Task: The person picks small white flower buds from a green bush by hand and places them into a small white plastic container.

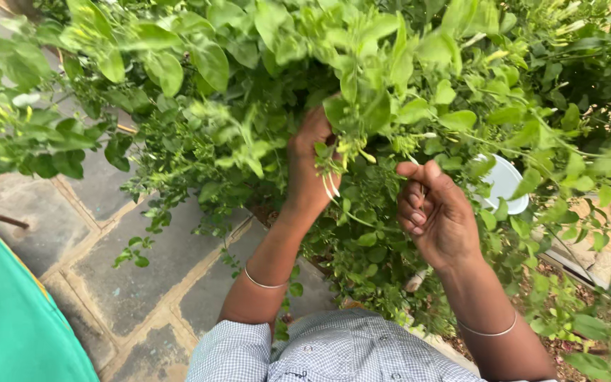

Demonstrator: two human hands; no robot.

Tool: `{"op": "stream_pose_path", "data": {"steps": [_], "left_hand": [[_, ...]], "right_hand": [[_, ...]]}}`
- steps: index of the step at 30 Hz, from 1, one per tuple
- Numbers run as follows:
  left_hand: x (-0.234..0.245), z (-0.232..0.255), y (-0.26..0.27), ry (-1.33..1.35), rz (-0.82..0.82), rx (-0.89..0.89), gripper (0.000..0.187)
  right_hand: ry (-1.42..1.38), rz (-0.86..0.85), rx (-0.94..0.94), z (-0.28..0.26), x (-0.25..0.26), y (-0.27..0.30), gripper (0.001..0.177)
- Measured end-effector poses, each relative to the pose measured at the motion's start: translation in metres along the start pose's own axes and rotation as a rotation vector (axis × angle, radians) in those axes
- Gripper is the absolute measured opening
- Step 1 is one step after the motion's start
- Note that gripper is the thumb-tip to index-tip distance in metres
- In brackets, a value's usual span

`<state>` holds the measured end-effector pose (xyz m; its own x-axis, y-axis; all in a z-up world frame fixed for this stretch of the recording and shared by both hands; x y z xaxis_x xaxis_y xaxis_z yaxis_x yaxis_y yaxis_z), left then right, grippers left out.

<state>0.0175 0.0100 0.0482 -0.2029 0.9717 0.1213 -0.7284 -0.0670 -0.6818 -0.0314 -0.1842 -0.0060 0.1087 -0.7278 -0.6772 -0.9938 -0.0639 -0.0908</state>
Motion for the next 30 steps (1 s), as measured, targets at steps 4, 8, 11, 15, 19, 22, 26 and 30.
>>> {"op": "stream_pose_path", "data": {"steps": [4, 8, 11, 15, 19, 22, 26, 30], "left_hand": [[0.01, 0.001, -0.003, -0.021, -0.057, -0.095, 0.034], [0.016, -0.007, -0.003, 0.001, -0.139, -0.009, 0.039], [0.013, -0.011, -0.004, -0.05, -0.107, -0.026, 0.034], [0.013, -0.02, -0.004, 0.065, -0.2, 0.044, 0.041], [0.012, -0.023, -0.003, 0.024, -0.223, -0.002, 0.032], [0.011, -0.025, -0.002, 0.014, -0.239, 0.05, 0.037], [0.016, -0.018, 0.001, -0.02, -0.196, -0.059, 0.035], [0.013, -0.02, 0.002, -0.019, -0.206, 0.042, 0.036]], "right_hand": [[0.023, 0.071, 0.005, 0.013, -0.004, -0.012, 0.047], [0.036, 0.03, 0.062, 0.024, 0.001, -0.013, 0.03], [0.01, 0.029, 0.081, 0.03, 0.008, 0.002, 0.025], [-0.063, -0.017, 0.16, 0.026, 0.007, 0.021, 0.025], [-0.055, 0.084, 0.169, 0.01, 0.0, 0.011, 0.021], [0.055, 0.121, 0.242, 0.001, -0.009, 0.003, 0.027], [0.133, 0.209, 0.413, -0.002, -0.019, -0.003, 0.031], [0.28, 0.343, 0.447, 0.0, -0.016, -0.009, 0.016]]}}
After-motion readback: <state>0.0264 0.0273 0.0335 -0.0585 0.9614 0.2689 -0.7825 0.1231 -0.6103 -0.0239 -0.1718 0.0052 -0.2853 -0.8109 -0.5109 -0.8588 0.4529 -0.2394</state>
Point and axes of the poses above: each hand's wrist, its own y-axis away from the middle knuckle, its own x-axis out of the back of the hand, z = x × y, the point moved 4 cm from there along -y, towards the middle knuckle, and after that the axes turned 8 degrees about x, right-handed, at the moved point
